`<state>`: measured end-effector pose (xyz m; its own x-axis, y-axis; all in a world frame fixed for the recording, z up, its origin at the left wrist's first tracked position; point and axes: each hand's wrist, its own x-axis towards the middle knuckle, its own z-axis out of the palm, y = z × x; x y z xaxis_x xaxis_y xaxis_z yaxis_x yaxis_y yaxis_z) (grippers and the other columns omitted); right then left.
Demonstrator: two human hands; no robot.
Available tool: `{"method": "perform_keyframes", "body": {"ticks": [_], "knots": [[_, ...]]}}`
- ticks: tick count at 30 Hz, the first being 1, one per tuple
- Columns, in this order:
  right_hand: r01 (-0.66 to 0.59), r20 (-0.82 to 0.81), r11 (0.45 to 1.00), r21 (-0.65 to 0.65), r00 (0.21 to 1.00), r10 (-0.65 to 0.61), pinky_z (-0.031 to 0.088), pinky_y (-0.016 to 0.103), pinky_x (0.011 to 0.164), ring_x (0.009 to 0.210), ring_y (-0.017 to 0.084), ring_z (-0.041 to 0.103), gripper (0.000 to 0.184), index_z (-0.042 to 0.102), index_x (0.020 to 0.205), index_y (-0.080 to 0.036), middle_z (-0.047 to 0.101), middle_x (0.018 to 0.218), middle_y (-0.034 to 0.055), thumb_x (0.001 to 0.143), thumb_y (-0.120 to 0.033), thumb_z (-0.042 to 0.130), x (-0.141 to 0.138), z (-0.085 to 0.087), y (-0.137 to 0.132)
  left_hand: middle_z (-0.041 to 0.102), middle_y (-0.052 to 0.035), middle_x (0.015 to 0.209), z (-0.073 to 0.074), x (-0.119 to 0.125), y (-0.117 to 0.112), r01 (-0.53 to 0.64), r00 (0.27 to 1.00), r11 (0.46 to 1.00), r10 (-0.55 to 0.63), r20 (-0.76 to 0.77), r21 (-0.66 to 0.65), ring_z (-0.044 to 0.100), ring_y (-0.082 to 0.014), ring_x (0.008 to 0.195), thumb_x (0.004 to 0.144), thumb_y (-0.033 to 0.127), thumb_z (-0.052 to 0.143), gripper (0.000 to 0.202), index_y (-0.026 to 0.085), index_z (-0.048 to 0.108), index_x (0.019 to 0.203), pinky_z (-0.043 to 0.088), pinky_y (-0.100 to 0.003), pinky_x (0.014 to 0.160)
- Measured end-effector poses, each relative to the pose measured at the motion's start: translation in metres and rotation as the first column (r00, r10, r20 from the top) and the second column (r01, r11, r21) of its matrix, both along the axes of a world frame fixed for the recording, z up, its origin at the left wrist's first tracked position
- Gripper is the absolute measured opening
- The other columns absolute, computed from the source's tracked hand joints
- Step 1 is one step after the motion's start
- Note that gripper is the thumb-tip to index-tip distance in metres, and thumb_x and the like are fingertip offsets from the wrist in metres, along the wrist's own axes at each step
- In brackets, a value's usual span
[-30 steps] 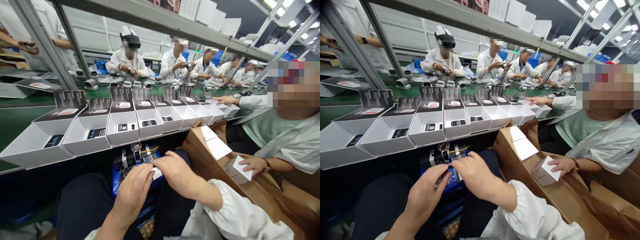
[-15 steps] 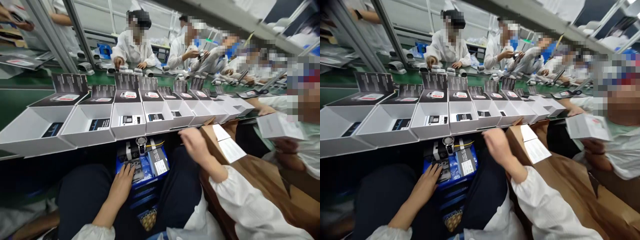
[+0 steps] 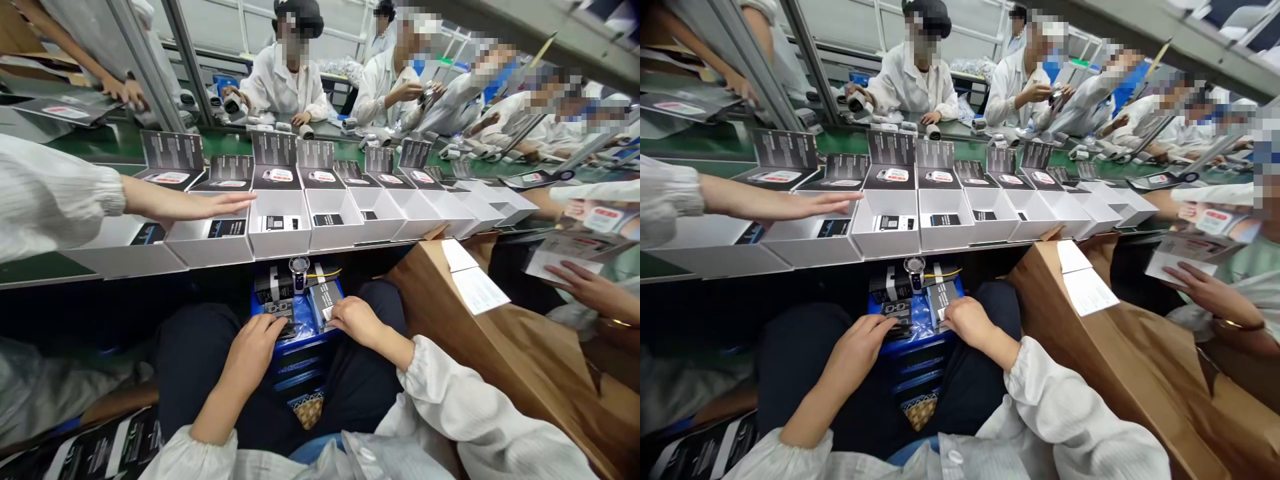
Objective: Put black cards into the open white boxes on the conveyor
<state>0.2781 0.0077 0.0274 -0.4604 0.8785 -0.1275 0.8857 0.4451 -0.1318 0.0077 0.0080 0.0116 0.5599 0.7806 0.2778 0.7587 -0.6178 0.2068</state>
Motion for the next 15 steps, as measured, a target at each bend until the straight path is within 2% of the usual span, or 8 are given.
{"method": "perform_keyframes", "body": {"ticks": [2, 6, 9, 10, 12, 13, 14, 15], "knots": [[0.038, -0.076, 0.998, -0.044, 0.996, -0.041, 0.045, 0.027, 0.075, 0.083, 0.019, 0.066, 0.025, 0.068, 0.088, -0.016, 0.071, 0.088, 0.0062, 0.101, -0.032, 0.053, -0.001, 0.023, -0.003, 0.068, -0.0079, 0.096, 0.021, 0.012, -0.004, 0.113, 0.991, 0.988, -0.119, 0.058, 0.103, 0.063, -0.0207, 0.087, 0.092, 0.007, 0.038, 0.036, 0.018, 0.066, 0.111, 0.055, -0.032, 0.075], [0.01, -0.298, 0.995, -0.099, 0.954, -0.04, 0.044, 0.023, 0.07, 0.084, 0.017, 0.067, 0.016, 0.064, 0.102, -0.02, 0.071, 0.092, 0.0018, 0.102, -0.024, 0.049, 0.002, 0.09, -0.028, 0.067, -0.0072, 0.098, 0.066, 0.054, -0.008, 0.305, 0.906, 0.916, -0.363, 0.217, 0.26, 0.061, -0.0183, 0.089, 0.095, 0.011, 0.042, 0.029, 0.018, 0.06, 0.117, 0.054, -0.029, 0.077], [0.032, -0.386, 0.997, -0.065, 0.921, -0.054, 0.048, 0.023, 0.076, 0.092, 0.016, 0.067, 0.019, 0.06, 0.114, -0.022, 0.07, 0.101, 0.0009, 0.098, -0.018, 0.051, 0.014, 0.125, -0.044, 0.065, -0.0078, 0.105, 0.092, 0.092, -0.005, 0.306, 0.832, 0.88, -0.433, 0.347, 0.364, 0.062, -0.0176, 0.096, 0.094, 0.009, 0.049, 0.033, 0.018, 0.054, 0.125, 0.054, -0.03, 0.085], [0.059, -0.396, 0.998, -0.014, 0.916, -0.06, 0.049, 0.023, 0.079, 0.094, 0.016, 0.066, 0.022, 0.059, 0.117, -0.023, 0.07, 0.104, 0.0011, 0.098, -0.017, 0.049, 0.024, 0.132, -0.044, 0.064, -0.0085, 0.109, 0.098, 0.102, -0.003, 0.275, 0.821, 0.88, -0.425, 0.382, 0.388, 0.062, -0.018, 0.101, 0.094, 0.009, 0.05, 0.035, 0.019, 0.053, 0.127, 0.054, -0.031, 0.089], [0.128, -0.392, 0.976, 0.174, 0.919, -0.051, 0.051, 0.026, 0.084, 0.096, 0.016, 0.066, 0.029, 0.059, 0.119, -0.023, 0.069, 0.107, 0.0027, 0.098, -0.013, 0.042, 0.053, 0.14, -0.034, 0.061, -0.0105, 0.12, 0.102, 0.115, 0.003, 0.203, 0.817, 0.886, -0.389, 0.427, 0.418, 0.061, -0.0198, 0.11, 0.094, 0.013, 0.052, 0.037, 0.021, 0.05, 0.13, 0.054, -0.034, 0.095], [0.178, -0.38, 0.937, 0.3, 0.924, -0.054, 0.051, 0.028, 0.087, 0.098, 0.017, 0.065, 0.031, 0.059, 0.12, -0.022, 0.069, 0.109, 0.0042, 0.098, -0.013, 0.039, 0.073, 0.142, -0.024, 0.059, -0.0115, 0.126, 0.102, 0.117, 0.007, 0.173, 0.823, 0.889, -0.367, 0.433, 0.424, 0.06, -0.0213, 0.115, 0.094, 0.015, 0.053, 0.038, 0.023, 0.05, 0.131, 0.054, -0.036, 0.097], [0.239, -0.369, 0.87, 0.432, 0.927, -0.071, 0.05, 0.032, 0.091, 0.101, 0.019, 0.064, 0.033, 0.059, 0.12, -0.022, 0.068, 0.111, 0.0063, 0.098, -0.013, 0.037, 0.097, 0.145, -0.011, 0.057, -0.0122, 0.13, 0.099, 0.115, 0.012, 0.151, 0.835, 0.893, -0.345, 0.428, 0.424, 0.059, -0.0228, 0.117, 0.095, 0.017, 0.052, 0.038, 0.023, 0.049, 0.132, 0.054, -0.038, 0.098], [0.31, -0.368, 0.773, 0.554, 0.924, -0.107, 0.049, 0.036, 0.095, 0.105, 0.022, 0.063, 0.033, 0.06, 0.12, -0.021, 0.068, 0.113, 0.0085, 0.098, -0.013, 0.036, 0.123, 0.147, 0.004, 0.055, -0.0125, 0.132, 0.096, 0.109, 0.018, 0.135, 0.852, 0.898, -0.321, 0.414, 0.42, 0.059, -0.0242, 0.119, 0.095, 0.02, 0.051, 0.038, 0.024, 0.049, 0.133, 0.054, -0.04, 0.099]]}}
